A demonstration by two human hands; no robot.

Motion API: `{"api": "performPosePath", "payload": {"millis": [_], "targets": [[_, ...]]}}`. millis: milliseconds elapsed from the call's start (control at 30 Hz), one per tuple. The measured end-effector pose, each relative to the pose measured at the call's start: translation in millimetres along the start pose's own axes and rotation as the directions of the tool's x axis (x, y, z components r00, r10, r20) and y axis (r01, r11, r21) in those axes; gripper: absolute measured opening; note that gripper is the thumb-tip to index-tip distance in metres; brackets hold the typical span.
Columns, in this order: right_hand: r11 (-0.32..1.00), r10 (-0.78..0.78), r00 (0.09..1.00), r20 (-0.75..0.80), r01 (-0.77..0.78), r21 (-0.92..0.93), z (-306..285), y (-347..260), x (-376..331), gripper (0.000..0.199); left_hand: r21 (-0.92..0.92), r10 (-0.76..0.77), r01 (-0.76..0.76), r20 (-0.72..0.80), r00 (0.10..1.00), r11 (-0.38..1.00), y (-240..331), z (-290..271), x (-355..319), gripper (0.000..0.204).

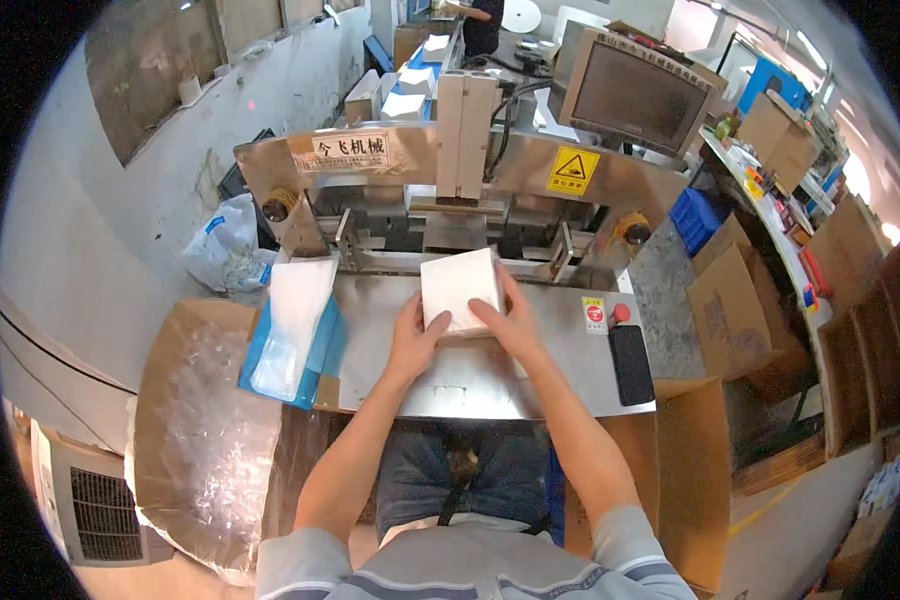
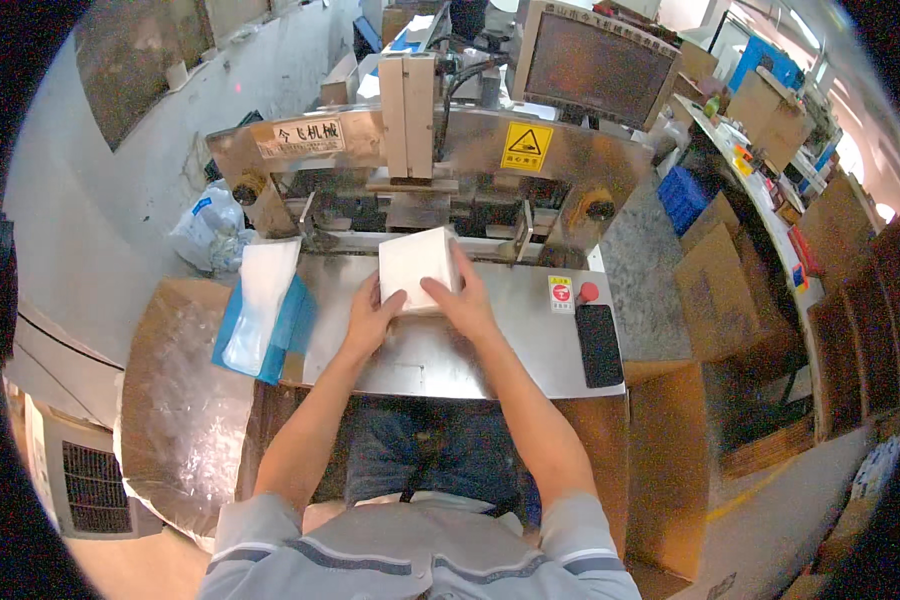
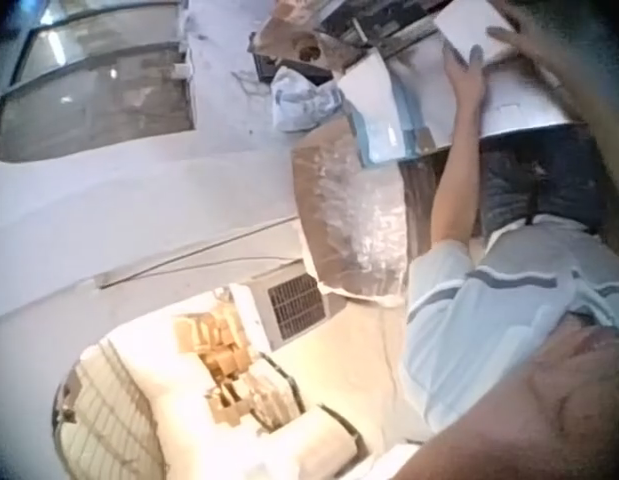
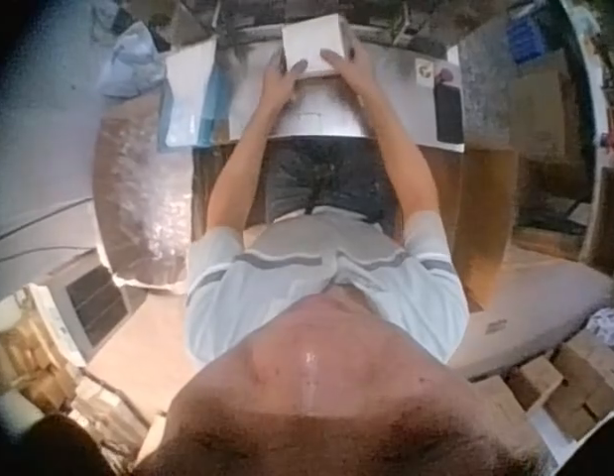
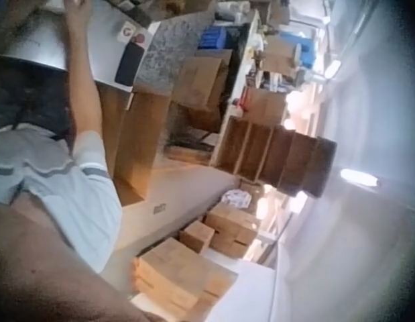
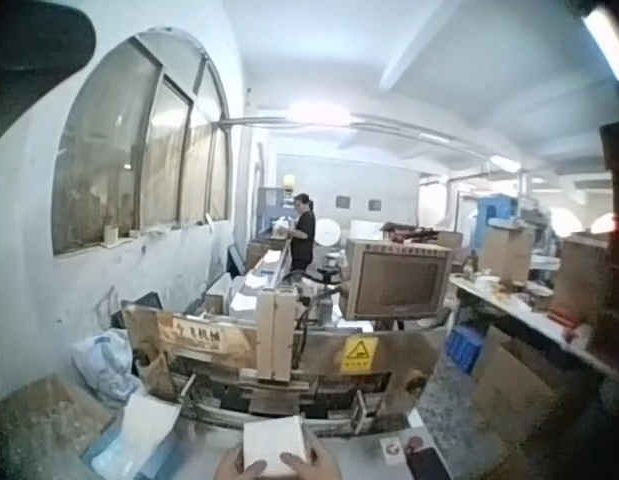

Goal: Packaging small white boxes into plastic bags using a heat-sealing machine and then placing them into a larger cardboard box.

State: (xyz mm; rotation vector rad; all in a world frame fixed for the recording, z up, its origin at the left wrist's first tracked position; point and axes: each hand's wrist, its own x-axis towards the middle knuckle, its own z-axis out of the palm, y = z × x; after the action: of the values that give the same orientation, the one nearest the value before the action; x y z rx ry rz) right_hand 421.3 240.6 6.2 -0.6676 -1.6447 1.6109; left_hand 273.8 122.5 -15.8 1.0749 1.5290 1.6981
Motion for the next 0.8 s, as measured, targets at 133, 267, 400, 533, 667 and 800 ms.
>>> {"api": "performPosePath", "payload": {"millis": [133,267,400,533,667,800], "targets": [[0.477,-0.516,0.821,0.242,0.510,-0.716,-9,-36,-50,0.078,-0.342,-0.372,0.375,0.075,0.925,0.862,31,-3,-19,0.059],[0.273,-0.447,0.707,0.548,0.691,-0.670,4,-57,-100,0.070,-0.526,-0.327,0.496,0.384,0.863,0.691,42,-18,-27,0.095],[0.613,-0.392,0.865,0.314,0.500,-0.612,-18,-36,-127,0.071,-0.164,-0.453,0.494,0.234,0.860,0.854,50,2,-31,0.100],[0.966,0.231,0.953,-0.196,-0.201,0.160,-49,-25,-131,0.072,-0.241,-0.253,0.353,0.365,0.896,0.904,49,23,-37,0.098],[0.829,0.359,0.927,-0.105,-0.265,0.493,-75,-24,-151,0.060,0.092,-0.265,0.253,0.487,0.832,0.963,66,55,-13,0.073],[0.922,0.262,0.889,-0.375,-0.116,0.369,-139,-40,-189,0.058,0.831,-0.327,-0.032,0.253,0.911,0.555,25,24,68,0.058]]}}
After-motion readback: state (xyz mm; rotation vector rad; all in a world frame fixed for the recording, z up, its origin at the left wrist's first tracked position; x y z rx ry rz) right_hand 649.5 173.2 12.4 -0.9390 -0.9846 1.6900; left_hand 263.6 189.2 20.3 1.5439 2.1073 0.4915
